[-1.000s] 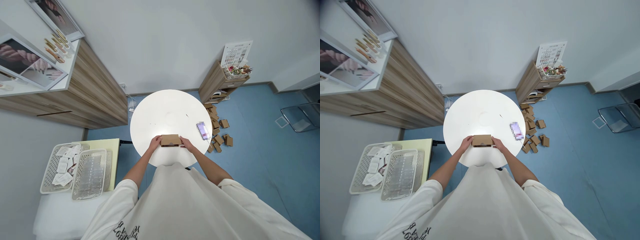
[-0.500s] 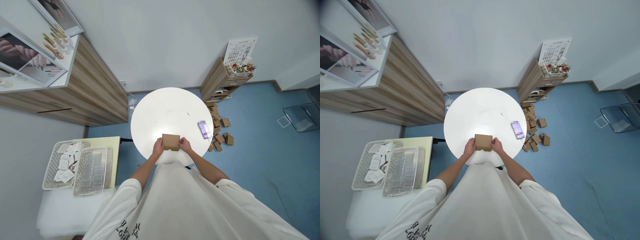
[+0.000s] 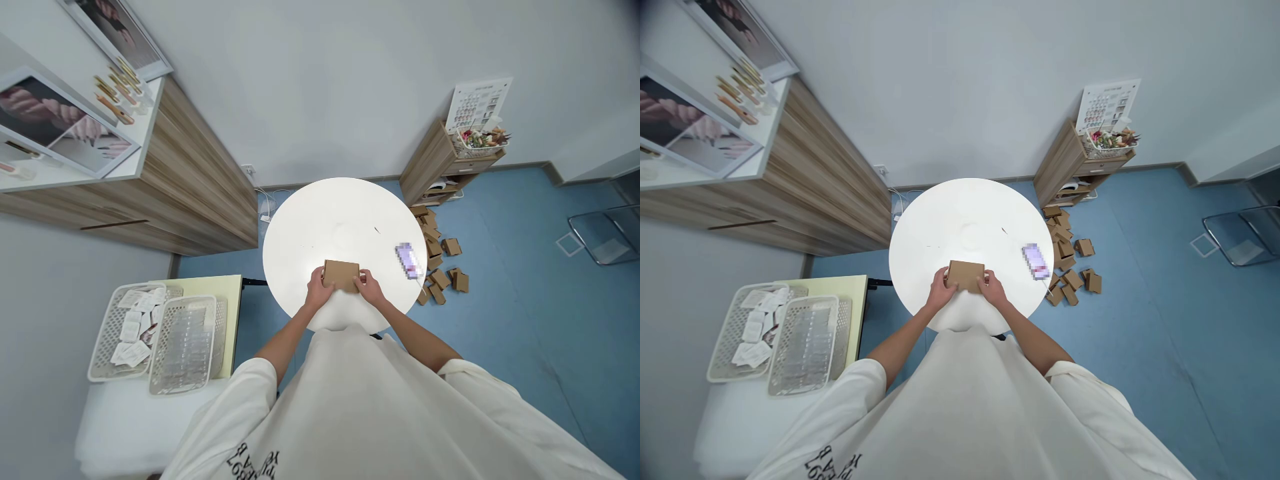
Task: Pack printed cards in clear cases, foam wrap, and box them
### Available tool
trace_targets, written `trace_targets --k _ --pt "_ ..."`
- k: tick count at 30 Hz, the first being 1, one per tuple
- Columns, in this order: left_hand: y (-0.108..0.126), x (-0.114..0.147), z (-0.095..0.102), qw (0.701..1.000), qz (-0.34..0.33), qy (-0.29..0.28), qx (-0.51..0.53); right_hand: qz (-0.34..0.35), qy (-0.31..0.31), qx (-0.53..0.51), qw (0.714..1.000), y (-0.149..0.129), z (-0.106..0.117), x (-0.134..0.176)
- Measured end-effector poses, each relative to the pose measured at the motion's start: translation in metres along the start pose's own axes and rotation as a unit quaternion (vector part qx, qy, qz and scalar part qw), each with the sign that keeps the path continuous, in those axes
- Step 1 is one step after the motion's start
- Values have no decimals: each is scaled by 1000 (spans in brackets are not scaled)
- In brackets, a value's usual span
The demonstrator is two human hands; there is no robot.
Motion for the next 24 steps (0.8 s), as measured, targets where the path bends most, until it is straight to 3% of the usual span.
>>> trace_targets --k 6,11,16,24 --pt "18 -20 4 998 -32 41 -17 59 21 1 998 -19 15 -4" --pt "4 -31 -5 997 -6 73 1 66 53 -11 996 -15 9 -15" --pt "-4 -31 -7 993 -22 108 -36 99 82 11 992 -8 7 -20" --pt "-2 -31 -9 994 -40 96 -24 156 115 80 978 -14 7 -20"
Point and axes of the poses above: each hand's wrist, its own x-axis away from the middle knuckle, its own z-axis out of the back of the hand, y = z × x, the point moved 4 cm from there along -x, towards the middle knuckle, and after that the axes turned 8 degrees about y, right-handed, at the moved point
